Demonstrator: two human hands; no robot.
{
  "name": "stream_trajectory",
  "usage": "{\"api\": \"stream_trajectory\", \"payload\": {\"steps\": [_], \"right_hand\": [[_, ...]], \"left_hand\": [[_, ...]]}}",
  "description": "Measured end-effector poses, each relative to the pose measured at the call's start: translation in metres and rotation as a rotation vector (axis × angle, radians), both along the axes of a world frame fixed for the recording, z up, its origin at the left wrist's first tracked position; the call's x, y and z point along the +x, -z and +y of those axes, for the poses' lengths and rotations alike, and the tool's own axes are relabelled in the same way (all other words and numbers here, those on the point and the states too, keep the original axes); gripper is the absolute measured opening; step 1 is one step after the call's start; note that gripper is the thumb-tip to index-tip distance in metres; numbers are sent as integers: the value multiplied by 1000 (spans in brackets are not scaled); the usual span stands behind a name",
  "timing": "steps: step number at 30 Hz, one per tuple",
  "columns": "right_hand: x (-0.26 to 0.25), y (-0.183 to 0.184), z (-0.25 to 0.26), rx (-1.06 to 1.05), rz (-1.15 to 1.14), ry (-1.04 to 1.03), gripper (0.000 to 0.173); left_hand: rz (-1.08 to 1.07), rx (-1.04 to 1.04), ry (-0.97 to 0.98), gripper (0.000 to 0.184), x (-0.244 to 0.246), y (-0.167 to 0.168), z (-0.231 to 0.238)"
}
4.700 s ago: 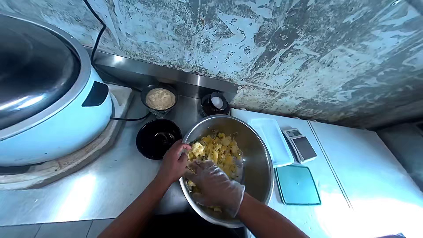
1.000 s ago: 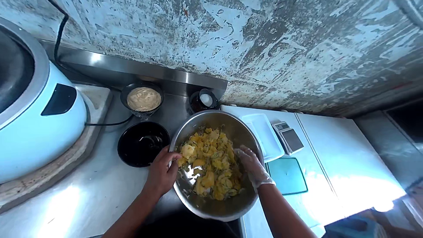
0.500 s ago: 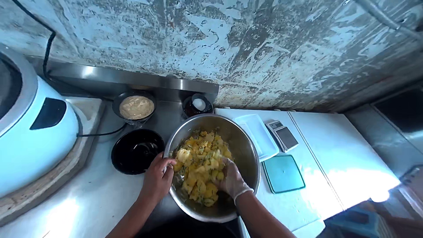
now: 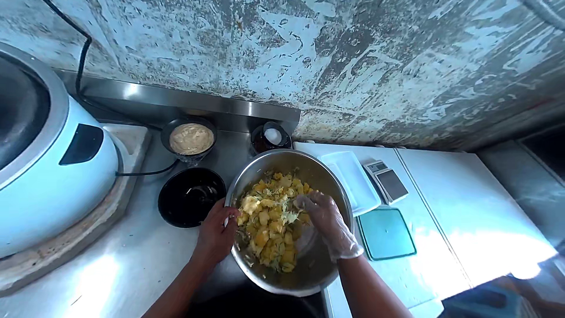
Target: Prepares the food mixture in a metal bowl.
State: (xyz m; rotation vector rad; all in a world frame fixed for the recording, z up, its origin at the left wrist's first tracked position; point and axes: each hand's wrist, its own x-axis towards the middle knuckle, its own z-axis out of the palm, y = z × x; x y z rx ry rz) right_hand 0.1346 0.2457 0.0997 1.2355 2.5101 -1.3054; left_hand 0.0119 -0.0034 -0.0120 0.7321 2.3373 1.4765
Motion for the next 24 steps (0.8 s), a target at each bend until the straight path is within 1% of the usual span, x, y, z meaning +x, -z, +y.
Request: {"api": "stream_trajectory", "payload": {"steps": [2,4,5,7,8,9,11,13,14,15,16,18,19,21,24], "right_hand": [[-12,16,16,37,-24,24,28],[-25,50,28,65,15,47,27],[-30,69,27,78,32,25,36],[-36,98,6,177,-49,-129,64],[-35,102,-13,265,-139,-245,76],[-32,102,-32,324,-227,-343,80],[-17,91,-58,332,-363,-520,74],[1,78,-60,279,-443,-656,69],[9,73,-53,256,-470,-685,69],[17,68,-44,233,-480,-671,68],[24,65,-31,197,-459,-600,63],[33,58,-5,105,-375,-377,41],[36,51,4,70,-327,-270,36],[37,35,13,62,-232,-123,36],[33,19,15,84,-206,-104,40]], "left_hand": [[19,-3,4,24,-1,-1,1],[77,-1,1,26,-2,1,2],[99,-3,-1,26,-1,2,2],[111,-13,-5,27,-1,2,2],[108,-17,-9,27,-1,2,2],[104,-15,-15,28,0,2,2],[100,-8,-28,28,1,4,2],[98,-6,-26,28,2,5,2],[97,-7,-25,27,1,5,2],[95,-8,-24,27,0,4,3],[92,-10,-26,27,0,4,3],[88,-17,-29,29,1,4,2],[85,-12,-28,29,1,4,2],[87,4,-25,29,2,5,1],[82,14,-19,28,2,6,1]]}}
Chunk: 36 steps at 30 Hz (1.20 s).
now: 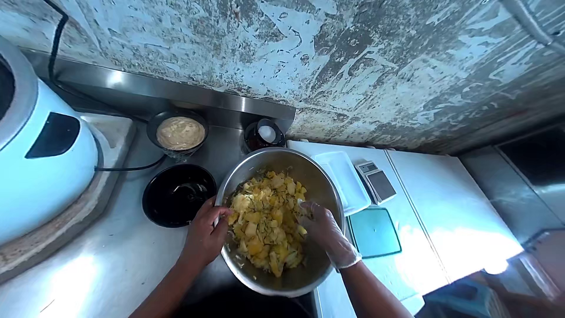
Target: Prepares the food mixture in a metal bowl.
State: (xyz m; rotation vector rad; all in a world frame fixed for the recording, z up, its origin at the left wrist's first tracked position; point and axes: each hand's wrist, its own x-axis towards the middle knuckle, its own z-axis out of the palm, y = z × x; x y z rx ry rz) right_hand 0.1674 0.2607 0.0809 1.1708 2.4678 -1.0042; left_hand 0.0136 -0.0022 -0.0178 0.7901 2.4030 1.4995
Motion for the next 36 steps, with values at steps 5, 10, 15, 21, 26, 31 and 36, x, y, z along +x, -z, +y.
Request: {"api": "stream_trajectory", "payload": {"steps": [5,10,15,21,26,31,36], "right_hand": [[-10,5,-8,48,53,37,40],[-15,19,-8,128,88,86,40],[-30,20,-15,181,-228,-284,41],[-48,62,-44,116,-180,-407,48],[-26,60,-36,51,-194,-515,32],[-8,32,5,-61,-54,-142,36],[5,42,7,-59,-1,-23,32]], "left_hand": [[2,-13,8,26,0,-2,-1],[25,-22,-1,27,0,-3,-1],[23,-32,9,29,0,-5,1],[19,-30,-8,27,2,-3,-1],[24,-25,-13,27,2,-4,0],[16,-23,-19,28,0,-2,-1],[37,-8,-11,28,0,0,1]]}}
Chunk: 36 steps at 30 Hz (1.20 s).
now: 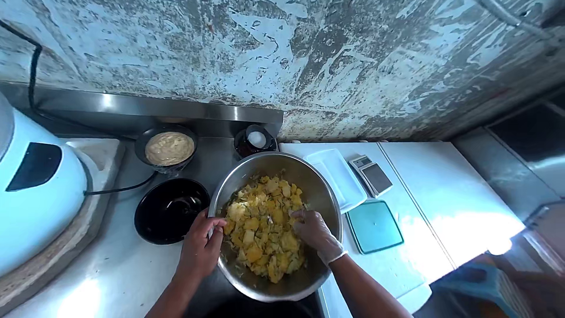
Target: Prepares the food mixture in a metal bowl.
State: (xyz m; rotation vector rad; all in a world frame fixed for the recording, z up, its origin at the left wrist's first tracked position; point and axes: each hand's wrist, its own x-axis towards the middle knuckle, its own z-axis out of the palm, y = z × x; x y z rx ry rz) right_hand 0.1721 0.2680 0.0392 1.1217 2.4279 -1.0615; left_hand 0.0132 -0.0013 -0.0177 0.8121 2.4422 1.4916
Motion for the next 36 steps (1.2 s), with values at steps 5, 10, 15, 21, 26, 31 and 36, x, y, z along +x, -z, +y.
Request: {"api": "stream_trajectory", "payload": {"steps": [5,10,15,21,26,31,36], "right_hand": [[7,22,-8,61,64,91,30],[1,13,-3,1,147,115,30],[-15,11,33,-148,437,332,29],[-57,59,37,-402,163,577,50],[-83,33,-2,-413,63,19,55],[-32,-3,-55,114,-115,-638,70],[-20,-34,-5,-301,197,-288,31]], "left_hand": [[15,13,-1,27,1,1,1],[9,24,-9,27,2,0,2],[-5,1,-10,27,1,1,1],[-16,-43,-7,24,-2,-4,4],[-49,-2,-10,27,-5,-2,4],[-64,13,-24,28,-3,-2,3],[-70,14,-19,28,0,-2,1]]}}
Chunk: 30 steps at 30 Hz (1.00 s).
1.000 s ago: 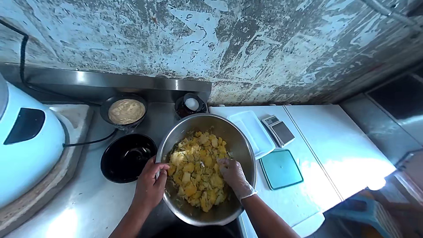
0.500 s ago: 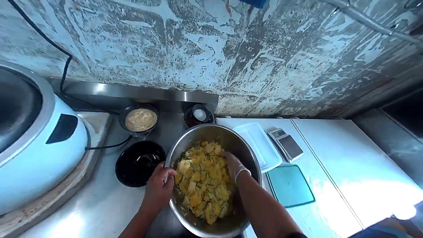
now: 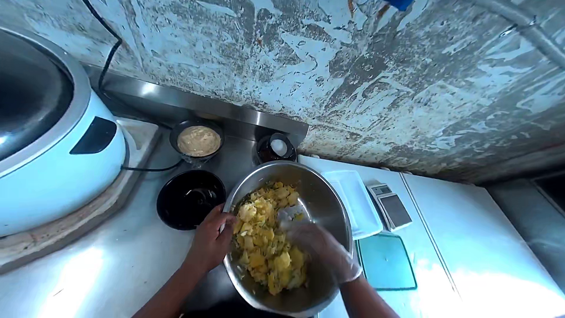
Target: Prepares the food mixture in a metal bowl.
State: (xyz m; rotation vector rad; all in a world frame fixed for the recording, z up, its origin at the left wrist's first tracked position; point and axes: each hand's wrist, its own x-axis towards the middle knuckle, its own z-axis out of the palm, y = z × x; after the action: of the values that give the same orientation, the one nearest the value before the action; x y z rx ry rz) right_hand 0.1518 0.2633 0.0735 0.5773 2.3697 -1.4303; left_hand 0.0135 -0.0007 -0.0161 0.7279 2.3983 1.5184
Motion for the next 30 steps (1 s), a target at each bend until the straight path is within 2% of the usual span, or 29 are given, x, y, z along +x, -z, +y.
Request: {"api": "stream_trajectory", "payload": {"steps": [2,5,8,10,12,14,16,17,21,23,25,28,30], "right_hand": [[-15,15,40,-137,123,279,31],[-42,70,86,-205,101,504,46],[-83,120,69,-279,63,636,52],[-111,116,33,-227,-66,540,61],[-131,89,-1,-89,-221,327,66],[-144,66,-23,-90,-256,51,52],[-146,66,-29,-173,-203,-195,41],[-141,67,-30,-142,-140,-311,39],[-70,45,-44,427,32,-646,43],[-31,56,-43,567,68,-692,50],[-10,56,-33,619,9,-607,51],[-14,36,-18,574,-177,-400,49],[-21,24,-12,559,-218,-274,49]], "left_hand": [[7,-1,-6,26,0,1,1],[-3,-27,9,26,-2,0,1],[-82,-67,46,27,-6,-5,-2],[-104,-49,54,26,-7,-5,-2],[-113,-6,46,24,-6,-4,-2],[-119,52,24,23,-4,-1,0],[-121,116,-1,22,-2,2,1],[-122,133,-15,22,-1,4,2],[-130,180,-82,23,11,10,2],[-111,185,-91,24,12,12,2],[-85,168,-91,25,12,12,2],[-34,124,-71,25,11,12,1],[-20,106,-65,26,9,12,1]]}}
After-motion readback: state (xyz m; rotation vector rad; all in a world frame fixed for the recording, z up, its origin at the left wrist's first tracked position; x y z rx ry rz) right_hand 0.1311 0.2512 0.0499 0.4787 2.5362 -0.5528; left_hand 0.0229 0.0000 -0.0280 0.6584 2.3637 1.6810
